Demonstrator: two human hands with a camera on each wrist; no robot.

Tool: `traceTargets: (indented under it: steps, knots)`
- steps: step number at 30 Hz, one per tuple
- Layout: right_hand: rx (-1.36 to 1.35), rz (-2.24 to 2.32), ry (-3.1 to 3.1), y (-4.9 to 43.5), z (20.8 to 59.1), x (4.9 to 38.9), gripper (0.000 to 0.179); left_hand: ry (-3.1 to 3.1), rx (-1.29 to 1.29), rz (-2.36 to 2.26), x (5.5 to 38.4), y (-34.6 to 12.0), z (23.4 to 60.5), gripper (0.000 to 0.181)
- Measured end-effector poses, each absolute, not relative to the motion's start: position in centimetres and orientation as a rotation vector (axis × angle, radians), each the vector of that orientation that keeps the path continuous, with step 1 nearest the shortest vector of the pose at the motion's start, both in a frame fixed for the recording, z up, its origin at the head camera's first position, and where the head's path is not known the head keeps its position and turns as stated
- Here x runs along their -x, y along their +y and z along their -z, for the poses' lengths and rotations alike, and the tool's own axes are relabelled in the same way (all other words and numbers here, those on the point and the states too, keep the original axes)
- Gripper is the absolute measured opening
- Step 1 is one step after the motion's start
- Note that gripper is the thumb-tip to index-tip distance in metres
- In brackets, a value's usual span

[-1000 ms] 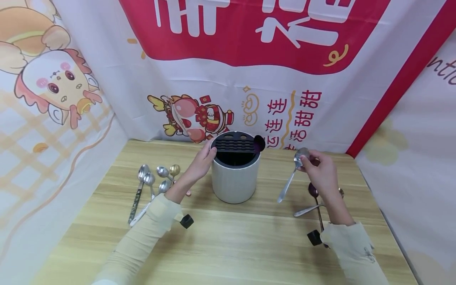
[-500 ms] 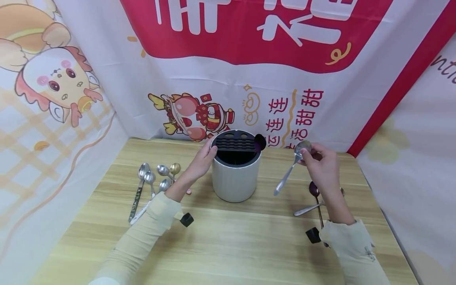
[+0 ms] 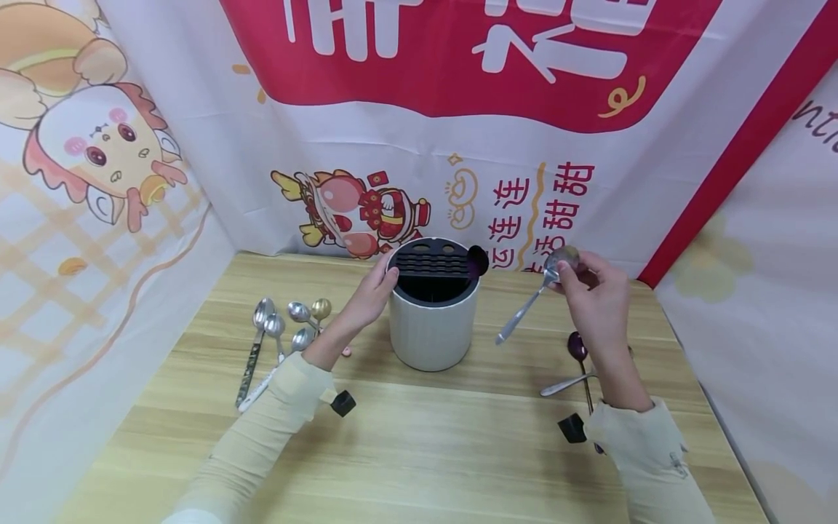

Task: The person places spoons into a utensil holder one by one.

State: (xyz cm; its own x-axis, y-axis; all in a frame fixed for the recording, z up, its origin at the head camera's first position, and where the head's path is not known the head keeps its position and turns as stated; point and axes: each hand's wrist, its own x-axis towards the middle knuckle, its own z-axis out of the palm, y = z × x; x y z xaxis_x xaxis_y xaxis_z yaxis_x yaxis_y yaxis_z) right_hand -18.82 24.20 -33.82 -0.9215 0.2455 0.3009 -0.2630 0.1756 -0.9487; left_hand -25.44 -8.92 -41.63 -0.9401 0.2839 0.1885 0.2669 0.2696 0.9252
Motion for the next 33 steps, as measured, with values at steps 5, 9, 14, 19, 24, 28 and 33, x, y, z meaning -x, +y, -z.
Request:
traceTargets:
  steps: [5, 9, 14, 19, 24, 28, 33]
  knots:
    - [-0.016, -1.801, -2.041, 24.0, 33.6, 18.8, 0.023, 2.484, -0.549, -1.815, 25.4, -8.9, 41.7, 0.049]
    - [-0.001, -1.759, -2.021, 24.0, 33.4, 18.7, 0.022, 2.475, -0.571, -1.818, 25.6, -8.6, 42.0, 0.05]
    - [0.0, -1.763, -1.976, 23.8, 32.8, 18.6, 0.022, 2.476, -0.563, -1.819, 25.6, -8.5, 42.2, 0.049]
    - [-0.016, -1.849, -1.879, 23.3, 32.4, 18.7, 0.02, 2.478, -0.538, -1.813, 25.6, -8.7, 42.1, 0.05]
    - [-0.043, -1.918, -1.799, 23.1, 31.8, 18.7, 0.026, 2.491, -0.545, -1.809, 25.5, -8.8, 41.9, 0.05]
    - [-0.067, -1.925, -1.787, 22.8, 31.3, 18.8, 0.03, 2.493, -0.523, -1.815, 25.4, -8.9, 41.8, 0.049]
    - [-0.1, -1.912, -1.766, 22.2, 31.0, 19.0, 0.029, 2.487, -0.522, -1.815, 25.3, -9.0, 41.7, 0.05]
